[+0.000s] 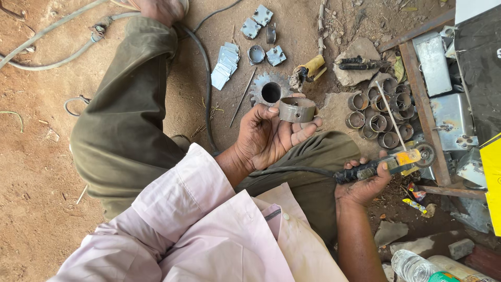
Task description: The person sits on the ground and uses a handheld welding tool to attach small metal plates to a large gear-like component. They repeatedly pick up plates, position them on the gear, and weld them in place, creating sparks. The person handles multiple metal plates and the gear throughout the process.
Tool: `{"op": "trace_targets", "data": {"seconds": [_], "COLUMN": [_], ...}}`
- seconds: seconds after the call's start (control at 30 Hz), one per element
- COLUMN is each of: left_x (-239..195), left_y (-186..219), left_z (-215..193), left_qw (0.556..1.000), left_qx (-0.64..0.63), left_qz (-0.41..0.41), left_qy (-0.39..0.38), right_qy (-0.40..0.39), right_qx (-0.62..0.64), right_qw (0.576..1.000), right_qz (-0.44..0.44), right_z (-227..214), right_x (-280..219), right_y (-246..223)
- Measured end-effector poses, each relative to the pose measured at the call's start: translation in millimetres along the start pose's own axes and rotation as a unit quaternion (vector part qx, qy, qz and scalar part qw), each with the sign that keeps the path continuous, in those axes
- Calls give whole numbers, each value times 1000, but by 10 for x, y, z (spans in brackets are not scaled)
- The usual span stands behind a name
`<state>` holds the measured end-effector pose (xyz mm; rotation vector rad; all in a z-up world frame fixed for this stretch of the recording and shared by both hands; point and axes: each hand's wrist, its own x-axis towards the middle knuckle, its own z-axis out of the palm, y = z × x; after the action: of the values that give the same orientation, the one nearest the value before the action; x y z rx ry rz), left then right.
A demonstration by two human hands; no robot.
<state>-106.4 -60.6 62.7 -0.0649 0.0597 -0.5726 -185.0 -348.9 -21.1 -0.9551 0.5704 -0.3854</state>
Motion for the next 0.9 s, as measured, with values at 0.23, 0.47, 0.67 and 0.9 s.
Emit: {"op": "trace_targets", "data": {"seconds": [0.23,0.47,0.67,0.9], "left_x": [-24,-18,23,50], "left_y": [21,14,12,-58], "left_z": [-7,29,18,-151], "left_qw": [1000,999,998,995], "left_qx": [-4,15,54,91], "left_qz": [7,23,8,12], "left_qy": [-7,-21,-14,24], "right_qy": [-2,-8,-8,2], "right_qx": [3,1,1,-8], "right_qw": [1000,1000,1000,1000], "right_qz": [3,0,0,3], "right_z": [-24,-24,-14,9], "right_x": [34,28,25,9], "right_y": [3,-2,-13,-32]}}
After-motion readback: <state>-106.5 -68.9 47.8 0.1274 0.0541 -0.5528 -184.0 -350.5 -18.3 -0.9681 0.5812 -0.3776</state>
